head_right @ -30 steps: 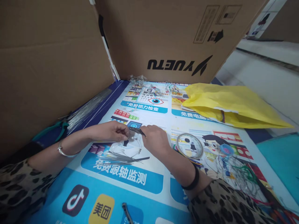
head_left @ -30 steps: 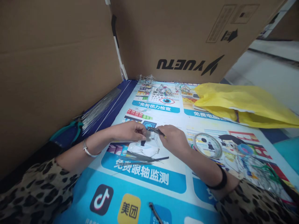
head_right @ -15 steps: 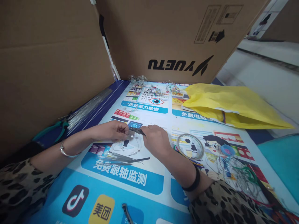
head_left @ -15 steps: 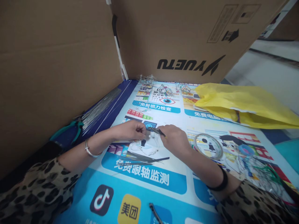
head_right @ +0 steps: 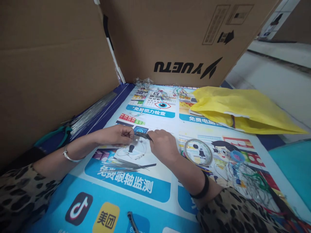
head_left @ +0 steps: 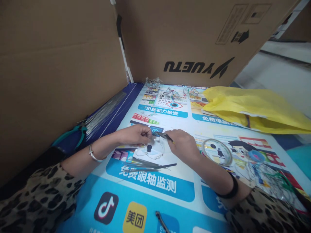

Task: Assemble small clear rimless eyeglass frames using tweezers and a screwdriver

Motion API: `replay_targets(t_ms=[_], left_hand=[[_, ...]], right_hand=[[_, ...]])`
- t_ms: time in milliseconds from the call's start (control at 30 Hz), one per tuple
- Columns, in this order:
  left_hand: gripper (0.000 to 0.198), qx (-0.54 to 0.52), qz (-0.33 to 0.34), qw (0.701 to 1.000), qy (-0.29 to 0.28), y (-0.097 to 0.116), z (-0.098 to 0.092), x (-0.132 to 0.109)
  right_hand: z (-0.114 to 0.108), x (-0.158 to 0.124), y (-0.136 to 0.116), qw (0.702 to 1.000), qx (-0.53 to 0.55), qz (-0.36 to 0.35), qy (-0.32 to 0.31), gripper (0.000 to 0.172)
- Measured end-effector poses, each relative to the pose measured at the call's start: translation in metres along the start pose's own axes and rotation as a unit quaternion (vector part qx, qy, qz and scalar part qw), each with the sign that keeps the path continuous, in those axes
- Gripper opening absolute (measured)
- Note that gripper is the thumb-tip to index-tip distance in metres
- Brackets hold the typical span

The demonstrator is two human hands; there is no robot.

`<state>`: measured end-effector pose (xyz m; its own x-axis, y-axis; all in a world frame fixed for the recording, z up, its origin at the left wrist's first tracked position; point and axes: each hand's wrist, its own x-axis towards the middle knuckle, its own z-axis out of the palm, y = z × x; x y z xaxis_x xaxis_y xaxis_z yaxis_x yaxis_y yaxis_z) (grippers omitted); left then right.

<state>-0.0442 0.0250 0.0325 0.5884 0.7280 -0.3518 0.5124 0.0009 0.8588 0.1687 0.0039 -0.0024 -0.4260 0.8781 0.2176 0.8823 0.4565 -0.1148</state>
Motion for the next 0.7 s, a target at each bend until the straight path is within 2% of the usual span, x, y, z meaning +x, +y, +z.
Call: replay_targets(t_ms=[233,567,700], left_hand=[[0.012,-0.001,0.007,1.000,-0.018,-0.0003,0.0010,0.0007],[0.008,0.016,0.011,1.000,0.021,0.0015,0.0042,0.0010],[0.011,0.008,0.005,1.000,0.010,0.0038,0.0059,0.0008]], right_hand=[[-0.0010,0.0005,-0.0009,1.000,0.004,0.007,-0.005,0.022],[-0.0015,0.0013,-0.0001,1.000,0.026,0.012,-0.001,0.023],[-0.0006,0.0015,-0.0001,1.000,0.023,0.010,0.000,0.023]])
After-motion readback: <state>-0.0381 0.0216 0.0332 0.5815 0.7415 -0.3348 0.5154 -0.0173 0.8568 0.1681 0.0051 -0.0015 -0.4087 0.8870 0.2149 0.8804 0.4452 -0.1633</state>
